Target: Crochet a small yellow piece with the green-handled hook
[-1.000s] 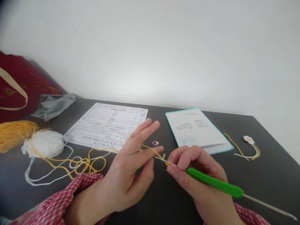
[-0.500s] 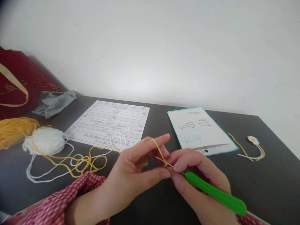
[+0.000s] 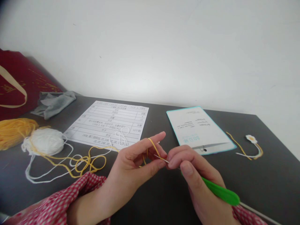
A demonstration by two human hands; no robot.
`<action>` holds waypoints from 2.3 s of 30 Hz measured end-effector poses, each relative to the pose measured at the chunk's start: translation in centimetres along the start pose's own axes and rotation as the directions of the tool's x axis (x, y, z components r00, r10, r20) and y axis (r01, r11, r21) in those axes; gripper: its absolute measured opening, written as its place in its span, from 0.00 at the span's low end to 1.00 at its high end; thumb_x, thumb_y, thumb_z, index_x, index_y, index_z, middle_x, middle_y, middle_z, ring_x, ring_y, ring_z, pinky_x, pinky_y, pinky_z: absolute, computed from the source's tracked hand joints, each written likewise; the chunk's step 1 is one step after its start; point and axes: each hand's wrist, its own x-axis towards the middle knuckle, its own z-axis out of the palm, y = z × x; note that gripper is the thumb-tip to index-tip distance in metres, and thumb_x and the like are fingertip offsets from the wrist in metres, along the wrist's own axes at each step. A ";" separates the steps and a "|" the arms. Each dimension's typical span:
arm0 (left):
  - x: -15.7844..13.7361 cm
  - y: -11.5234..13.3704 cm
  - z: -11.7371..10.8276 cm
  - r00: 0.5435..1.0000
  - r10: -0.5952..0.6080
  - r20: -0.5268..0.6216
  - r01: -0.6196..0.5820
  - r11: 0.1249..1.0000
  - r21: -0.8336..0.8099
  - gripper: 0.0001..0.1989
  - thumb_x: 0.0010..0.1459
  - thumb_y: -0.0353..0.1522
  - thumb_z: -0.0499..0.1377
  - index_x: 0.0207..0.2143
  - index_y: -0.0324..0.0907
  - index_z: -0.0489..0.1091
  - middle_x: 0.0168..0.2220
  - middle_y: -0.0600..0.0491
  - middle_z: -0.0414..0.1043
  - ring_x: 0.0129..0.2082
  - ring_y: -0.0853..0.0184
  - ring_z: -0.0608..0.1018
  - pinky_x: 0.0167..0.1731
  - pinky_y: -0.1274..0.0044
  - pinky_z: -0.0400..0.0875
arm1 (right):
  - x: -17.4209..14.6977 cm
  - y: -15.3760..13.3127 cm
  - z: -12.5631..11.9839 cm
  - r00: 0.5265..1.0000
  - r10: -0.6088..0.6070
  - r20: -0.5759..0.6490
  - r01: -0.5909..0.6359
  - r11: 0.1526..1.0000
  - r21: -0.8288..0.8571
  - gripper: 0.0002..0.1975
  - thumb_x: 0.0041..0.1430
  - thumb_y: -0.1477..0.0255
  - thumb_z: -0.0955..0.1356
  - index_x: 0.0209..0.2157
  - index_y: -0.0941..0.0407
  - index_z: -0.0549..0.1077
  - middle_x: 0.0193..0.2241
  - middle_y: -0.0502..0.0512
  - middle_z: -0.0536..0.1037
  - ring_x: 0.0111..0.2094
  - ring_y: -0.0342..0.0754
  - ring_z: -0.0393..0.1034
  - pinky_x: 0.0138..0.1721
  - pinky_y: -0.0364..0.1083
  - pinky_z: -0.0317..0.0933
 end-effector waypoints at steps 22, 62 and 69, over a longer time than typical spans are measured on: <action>0.5 -0.2 0.4 0.963 -0.262 -0.065 0.231 0.926 -0.299 0.46 0.41 0.27 0.74 0.64 0.37 0.66 0.26 0.60 0.73 0.29 0.72 0.75 0.34 0.77 0.73 | 0.7 0.3 0.3 0.985 0.169 0.035 -0.172 0.953 0.249 0.18 0.65 0.58 0.69 0.25 0.52 0.78 0.24 0.50 0.75 0.27 0.43 0.68 0.31 0.39 0.67; -0.3 -0.6 0.9 0.878 -0.469 0.098 0.478 0.843 -0.248 0.55 0.37 0.19 0.73 0.68 0.32 0.55 0.25 0.63 0.73 0.26 0.76 0.73 0.29 0.82 0.68 | 2.4 -1.8 -1.8 0.983 0.108 0.147 -0.106 0.994 -0.017 0.26 0.64 0.57 0.68 0.13 0.51 0.72 0.10 0.48 0.66 0.16 0.44 0.59 0.18 0.48 0.51; -0.2 -0.4 0.9 0.902 -0.428 0.058 0.424 0.855 -0.298 0.57 0.37 0.19 0.73 0.69 0.30 0.51 0.25 0.62 0.74 0.26 0.75 0.73 0.30 0.82 0.68 | 2.1 -1.0 -1.3 0.980 0.058 0.188 -0.061 0.998 0.006 0.26 0.68 0.57 0.65 0.17 0.51 0.73 0.14 0.48 0.68 0.19 0.44 0.61 0.22 0.45 0.58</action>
